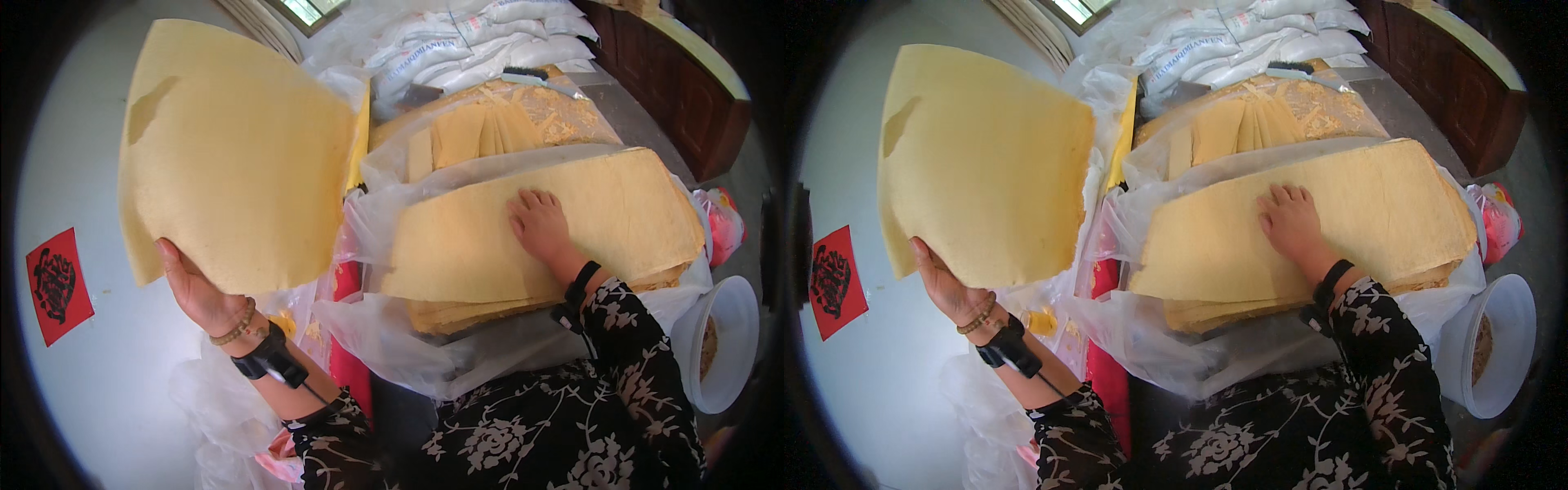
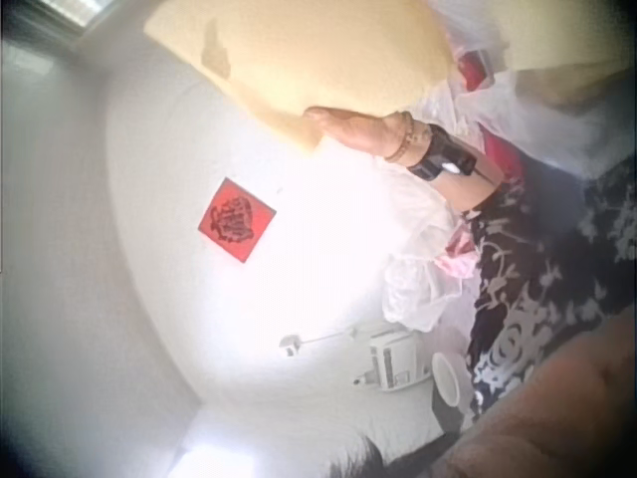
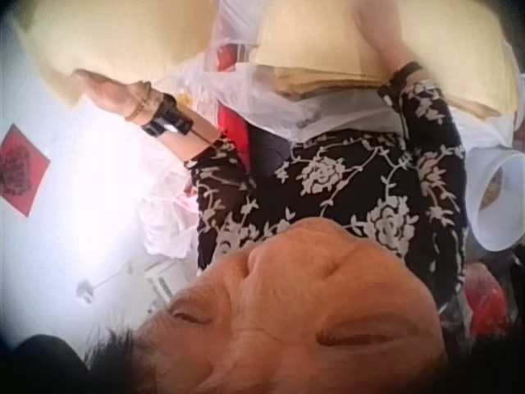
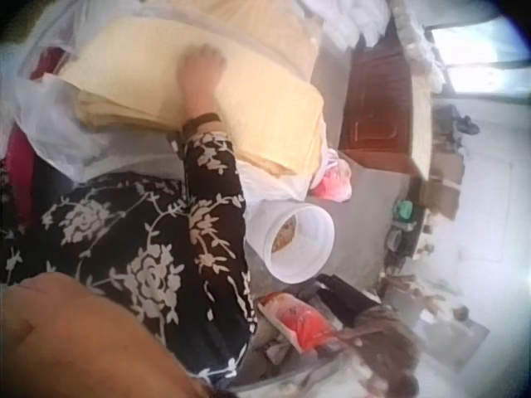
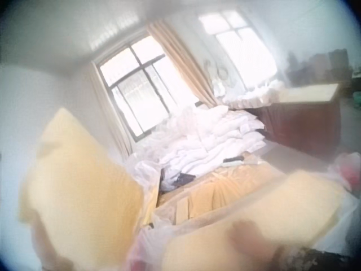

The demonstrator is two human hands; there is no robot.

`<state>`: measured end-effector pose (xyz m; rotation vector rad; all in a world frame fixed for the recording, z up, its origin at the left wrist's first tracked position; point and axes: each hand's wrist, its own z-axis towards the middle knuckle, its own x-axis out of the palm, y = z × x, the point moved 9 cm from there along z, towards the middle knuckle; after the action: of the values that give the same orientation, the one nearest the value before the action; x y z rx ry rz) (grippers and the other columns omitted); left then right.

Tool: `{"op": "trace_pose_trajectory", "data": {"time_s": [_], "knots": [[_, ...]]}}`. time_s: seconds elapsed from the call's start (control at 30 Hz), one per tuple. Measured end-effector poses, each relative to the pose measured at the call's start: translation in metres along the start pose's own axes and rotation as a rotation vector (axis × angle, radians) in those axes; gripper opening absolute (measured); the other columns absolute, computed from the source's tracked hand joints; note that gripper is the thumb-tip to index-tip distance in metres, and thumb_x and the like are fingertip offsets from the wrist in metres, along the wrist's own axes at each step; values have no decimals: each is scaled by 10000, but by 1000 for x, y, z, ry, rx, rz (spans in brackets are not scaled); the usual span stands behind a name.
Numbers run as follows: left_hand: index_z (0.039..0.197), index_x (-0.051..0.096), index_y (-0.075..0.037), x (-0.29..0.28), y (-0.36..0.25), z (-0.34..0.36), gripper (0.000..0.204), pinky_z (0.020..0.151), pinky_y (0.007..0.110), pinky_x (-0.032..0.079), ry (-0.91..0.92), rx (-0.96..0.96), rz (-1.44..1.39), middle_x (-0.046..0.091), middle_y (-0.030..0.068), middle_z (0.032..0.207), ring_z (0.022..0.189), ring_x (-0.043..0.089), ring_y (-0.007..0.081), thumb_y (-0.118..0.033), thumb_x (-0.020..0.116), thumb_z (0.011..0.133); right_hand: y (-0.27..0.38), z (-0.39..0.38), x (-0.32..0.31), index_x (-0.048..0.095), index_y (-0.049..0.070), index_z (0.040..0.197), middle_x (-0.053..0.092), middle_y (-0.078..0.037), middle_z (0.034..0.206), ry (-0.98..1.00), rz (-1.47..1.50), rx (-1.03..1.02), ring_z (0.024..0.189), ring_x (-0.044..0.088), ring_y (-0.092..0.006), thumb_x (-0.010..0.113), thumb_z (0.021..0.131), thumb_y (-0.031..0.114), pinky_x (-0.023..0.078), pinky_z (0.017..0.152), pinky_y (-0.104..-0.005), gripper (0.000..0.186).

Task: The person repeatedly picks up thin, flexible sheets from a large stack, folds them in half, and places them back on the stack. The process is repeated continuously for the duration of the clip.

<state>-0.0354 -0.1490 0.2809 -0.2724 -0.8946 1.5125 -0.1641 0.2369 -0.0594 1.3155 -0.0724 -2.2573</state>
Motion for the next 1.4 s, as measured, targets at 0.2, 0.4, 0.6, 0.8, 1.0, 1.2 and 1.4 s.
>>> {"op": "trace_pose_trajectory", "data": {"time_s": [0.2, 0.4, 0.6, 0.8, 1.0, 1.2, 1.4], "knots": [[1508, 486, -16, 5, 88, -8, 532, 1136, 478, 476, -76, -412, -238, 555, 164, 1523, 1345, 570, 335, -362, 522, 1105, 21, -19, 1, 480, 117, 1537, 516, -153, 1542, 134, 1232, 168, 1411, 496, -336, 592, 1027, 531, 372, 1180, -520, 666], [1434, 566, -12, 21, 289, -117, 512, 1080, 434, 523, 15, -891, -176, 652, 128, 1408, 1253, 641, 287, -376, 592, 1075, 3, -67, -24, 280, 108, 1637, 421, -123, 1637, 207, 2517, 567, 1470, 445, -334, 495, 1035, 655, 419, 1155, -493, 841], [1277, 676, -46, 7, 365, -208, 485, 647, 229, 560, 196, -1079, 653, 737, 37, 1091, 921, 704, 130, -407, 763, 965, -28, -124, -31, 517, 46, 1468, 658, -103, 1375, 93, 1870, 1010, 1223, 653, -276, 616, 1051, 404, 544, 1009, -449, 558], [1375, 616, 13, 81, 238, -222, 516, 1090, 489, 477, 897, 61, 1226, 575, 248, 1460, 1275, 603, 427, -7, 632, 860, -34, -150, -26, 575, -19, 1355, 701, -124, 1233, 106, 1555, 1263, 1049, 717, -265, 610, 1015, 164, 607, 855, -439, 388], [1330, 691, -119, 104, 225, -302, 574, 1115, 495, 455, 1220, 89, 871, 647, 141, 1414, 1330, 595, 364, 49, 655, 783, -1, -160, -27, 580, -9, 1359, 696, -132, 1268, 121, 1633, 1381, 1043, 720, -261, 608, 1034, 196, 612, 859, -416, 385], [1141, 763, -46, 63, 248, -271, 283, 947, 400, 543, 847, -319, 429, 774, 85, 1111, 1059, 716, 254, -61, 754, 859, 33, -166, -60, 662, 39, 1274, 744, -89, 1152, 789, 1518, 808, 968, 730, -228, 675, 1029, 259, 602, 812, -358, 329], [1087, 747, 28, 10, 294, -248, 298, 803, 307, 532, 374, -846, 533, 751, 41, 985, 885, 653, 119, -226, 794, 937, -28, -108, -139, 751, 106, 1178, 734, -137, 1206, -134, 501, 278, 1102, 707, -241, 823, 889, 184, 583, 907, -381, 308]]}}
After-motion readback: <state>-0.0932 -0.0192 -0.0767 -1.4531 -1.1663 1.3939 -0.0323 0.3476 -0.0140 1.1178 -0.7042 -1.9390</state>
